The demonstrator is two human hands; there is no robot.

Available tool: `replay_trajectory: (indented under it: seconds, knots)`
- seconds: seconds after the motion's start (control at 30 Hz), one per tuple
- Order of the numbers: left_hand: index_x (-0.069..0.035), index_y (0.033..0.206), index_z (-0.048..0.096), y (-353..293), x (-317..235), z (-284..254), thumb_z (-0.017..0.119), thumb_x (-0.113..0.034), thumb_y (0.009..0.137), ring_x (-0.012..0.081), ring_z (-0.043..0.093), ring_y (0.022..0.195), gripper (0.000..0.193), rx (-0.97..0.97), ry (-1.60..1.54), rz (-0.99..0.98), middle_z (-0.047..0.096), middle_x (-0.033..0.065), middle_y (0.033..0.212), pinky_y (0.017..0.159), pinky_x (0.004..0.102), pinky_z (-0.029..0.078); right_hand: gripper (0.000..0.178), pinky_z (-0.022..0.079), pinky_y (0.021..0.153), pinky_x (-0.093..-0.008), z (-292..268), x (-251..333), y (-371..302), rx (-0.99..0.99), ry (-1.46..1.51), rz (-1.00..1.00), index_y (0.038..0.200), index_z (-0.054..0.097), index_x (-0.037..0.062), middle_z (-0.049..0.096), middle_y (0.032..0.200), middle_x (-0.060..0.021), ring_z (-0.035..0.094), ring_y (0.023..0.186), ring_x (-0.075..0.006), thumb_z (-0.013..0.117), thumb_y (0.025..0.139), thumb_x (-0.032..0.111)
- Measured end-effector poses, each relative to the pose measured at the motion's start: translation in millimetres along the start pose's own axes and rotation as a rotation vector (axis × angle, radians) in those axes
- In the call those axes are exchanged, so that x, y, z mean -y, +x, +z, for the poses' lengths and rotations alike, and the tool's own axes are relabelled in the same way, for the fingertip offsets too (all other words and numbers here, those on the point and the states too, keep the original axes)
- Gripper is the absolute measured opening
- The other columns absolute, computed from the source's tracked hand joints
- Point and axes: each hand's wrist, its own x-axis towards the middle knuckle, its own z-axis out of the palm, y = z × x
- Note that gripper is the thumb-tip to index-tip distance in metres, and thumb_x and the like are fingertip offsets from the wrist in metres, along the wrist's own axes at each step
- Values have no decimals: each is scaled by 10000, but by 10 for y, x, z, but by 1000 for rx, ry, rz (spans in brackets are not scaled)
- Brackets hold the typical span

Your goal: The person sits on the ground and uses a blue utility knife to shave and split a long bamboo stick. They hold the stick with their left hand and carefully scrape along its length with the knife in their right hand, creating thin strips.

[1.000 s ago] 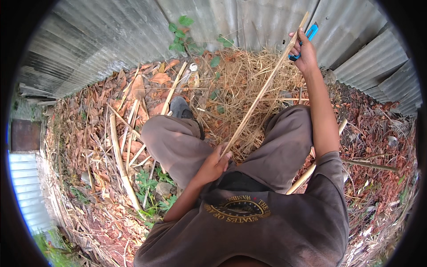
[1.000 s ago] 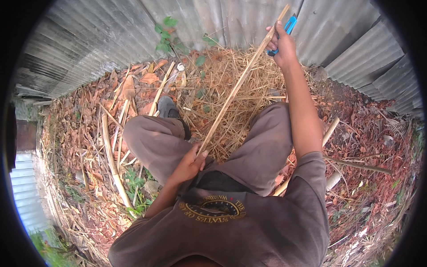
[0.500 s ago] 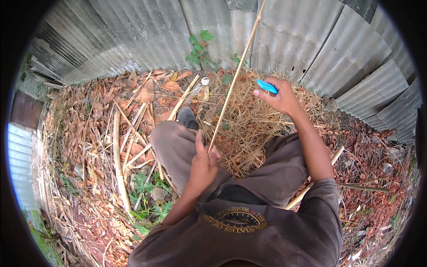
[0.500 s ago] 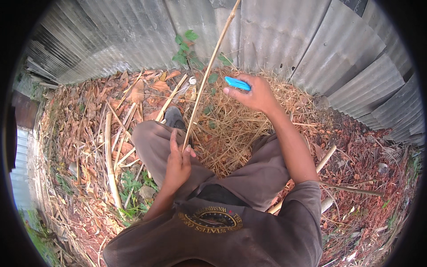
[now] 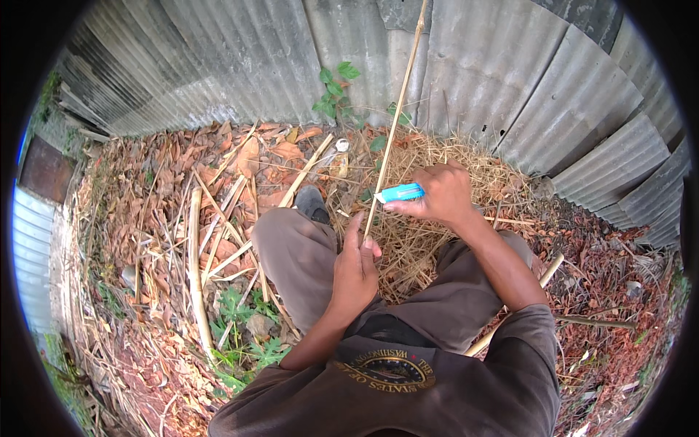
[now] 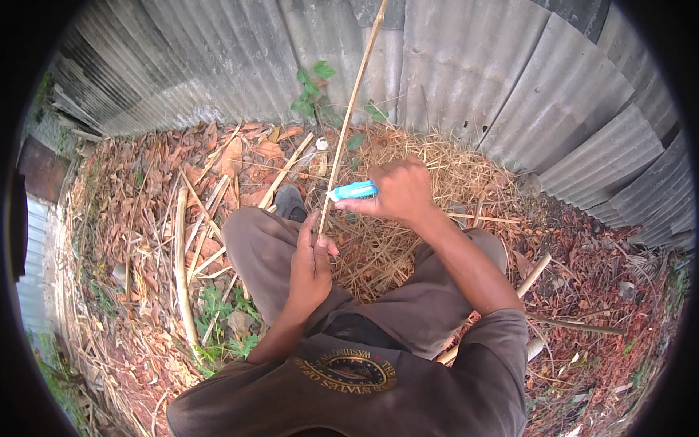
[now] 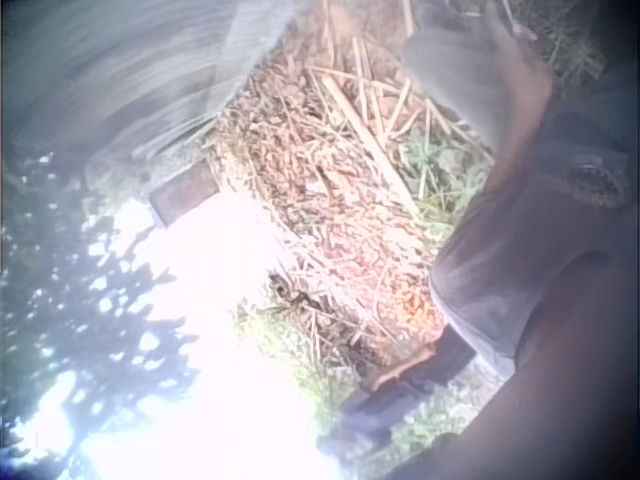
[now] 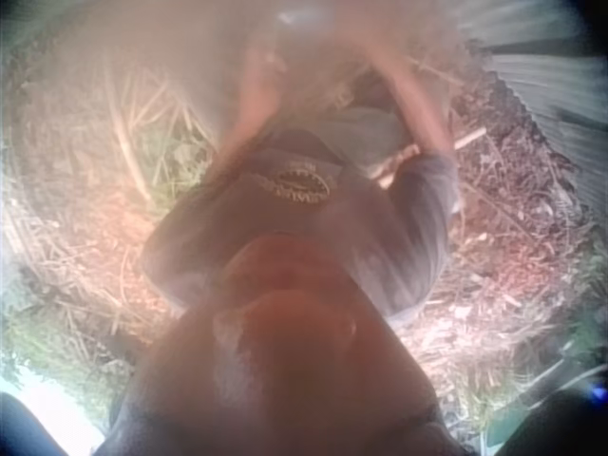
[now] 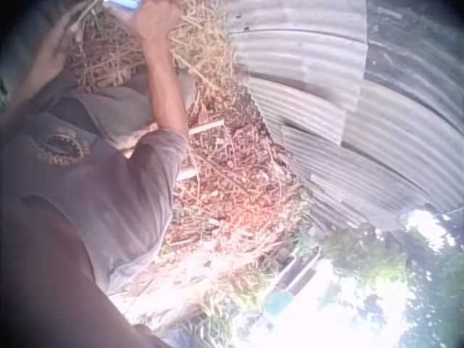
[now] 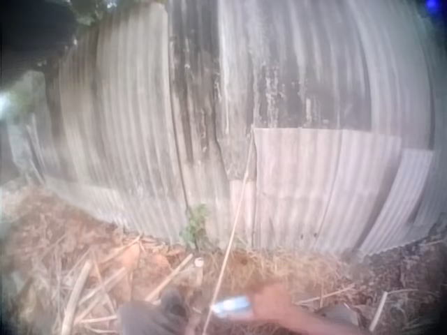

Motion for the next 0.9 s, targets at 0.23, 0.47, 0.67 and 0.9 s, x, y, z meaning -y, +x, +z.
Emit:
replay_trajectory:
  seconds: [0.23, 0.47, 0.67, 0.9]
  knots:
    - [-28, 1405, 330, 83, -10, 101, 441, -19, 946, 340, 632, 727, 472, -50, 84, 77, 619, 140, 800, 678, 427, 478, 691, 426, 529, -351, -31, -45, 34, -65, -41, 30, 569, 603, 87, 533, 475, -58, 544, 428, -216, 641, 638, 774]
    - [-34, 1381, 369, 8, 47, 105, 460, 4, 925, 361, 643, 734, 467, -95, 169, 56, 643, 140, 831, 647, 445, 483, 677, 426, 517, -349, -59, 45, 2, -73, -33, 16, 576, 617, 93, 508, 456, -46, 537, 423, -212, 644, 641, 767]
    - [-43, 1357, 425, 92, 32, 36, 487, 35, 888, 364, 641, 710, 479, -69, 251, 107, 652, 133, 845, 620, 459, 487, 689, 437, 511, -356, -10, -118, 16, -96, -72, 90, 564, 627, 102, 521, 448, -62, 553, 416, -224, 605, 667, 783]
    - [-63, 1363, 432, -149, 167, 50, 487, 47, 870, 348, 656, 739, 508, 9, 274, 63, 664, 125, 863, 637, 448, 498, 679, 444, 442, -397, -76, -449, 41, 60, -155, 409, 555, 630, 88, 526, 436, -91, 563, 405, -258, 618, 702, 750]
